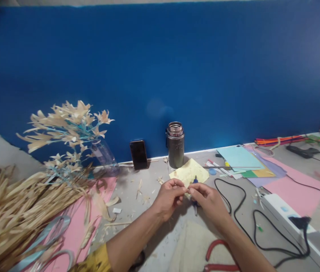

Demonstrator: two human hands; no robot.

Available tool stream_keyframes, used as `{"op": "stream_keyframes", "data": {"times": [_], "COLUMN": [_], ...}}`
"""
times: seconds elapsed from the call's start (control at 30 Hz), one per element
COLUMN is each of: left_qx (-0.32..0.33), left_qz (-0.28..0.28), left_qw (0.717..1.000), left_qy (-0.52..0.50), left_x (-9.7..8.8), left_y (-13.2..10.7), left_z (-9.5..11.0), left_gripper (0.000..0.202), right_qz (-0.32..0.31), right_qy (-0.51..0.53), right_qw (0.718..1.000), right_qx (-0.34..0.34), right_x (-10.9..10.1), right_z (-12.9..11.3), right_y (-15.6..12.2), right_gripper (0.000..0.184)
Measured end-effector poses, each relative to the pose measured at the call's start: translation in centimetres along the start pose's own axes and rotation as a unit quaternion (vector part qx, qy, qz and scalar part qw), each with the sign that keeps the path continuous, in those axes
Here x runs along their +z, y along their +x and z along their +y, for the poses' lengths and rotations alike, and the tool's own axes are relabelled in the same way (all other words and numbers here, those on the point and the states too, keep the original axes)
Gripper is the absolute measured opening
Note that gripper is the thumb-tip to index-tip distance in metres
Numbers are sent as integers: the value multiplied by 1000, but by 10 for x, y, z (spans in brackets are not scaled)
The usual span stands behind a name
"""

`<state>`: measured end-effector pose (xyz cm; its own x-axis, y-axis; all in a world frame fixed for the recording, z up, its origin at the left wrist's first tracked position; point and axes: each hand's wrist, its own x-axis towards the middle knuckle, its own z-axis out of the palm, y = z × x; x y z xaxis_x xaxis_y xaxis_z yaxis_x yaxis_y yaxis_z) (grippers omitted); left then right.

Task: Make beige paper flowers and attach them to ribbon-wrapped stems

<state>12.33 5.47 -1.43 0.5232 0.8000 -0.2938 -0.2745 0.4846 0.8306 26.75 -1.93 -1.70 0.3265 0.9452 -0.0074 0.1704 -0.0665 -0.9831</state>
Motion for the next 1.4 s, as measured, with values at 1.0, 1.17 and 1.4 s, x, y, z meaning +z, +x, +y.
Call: {"op": "stream_keyframes", "data": {"times": [1.0,1.17,1.4], "left_qx": [158,196,159], "left_qz": [117,82,-17], "left_qw": [790,848,983], "left_qy": [580,486,92], "left_x": [-103,-97,-66], "left_y": [35,28,-12], "left_z": [41,43,51], "left_gripper": [18,10,24], "right_qz": [46,53,9], "right_qy": [194,183,44], "right_qw": [976,977,999], "right_qx": [83,91,12], "right_x": [-12,-13,-3], "right_z": [28,23,-39], "right_y": [8,8,-11], "right_gripper": [44,45,34]}}
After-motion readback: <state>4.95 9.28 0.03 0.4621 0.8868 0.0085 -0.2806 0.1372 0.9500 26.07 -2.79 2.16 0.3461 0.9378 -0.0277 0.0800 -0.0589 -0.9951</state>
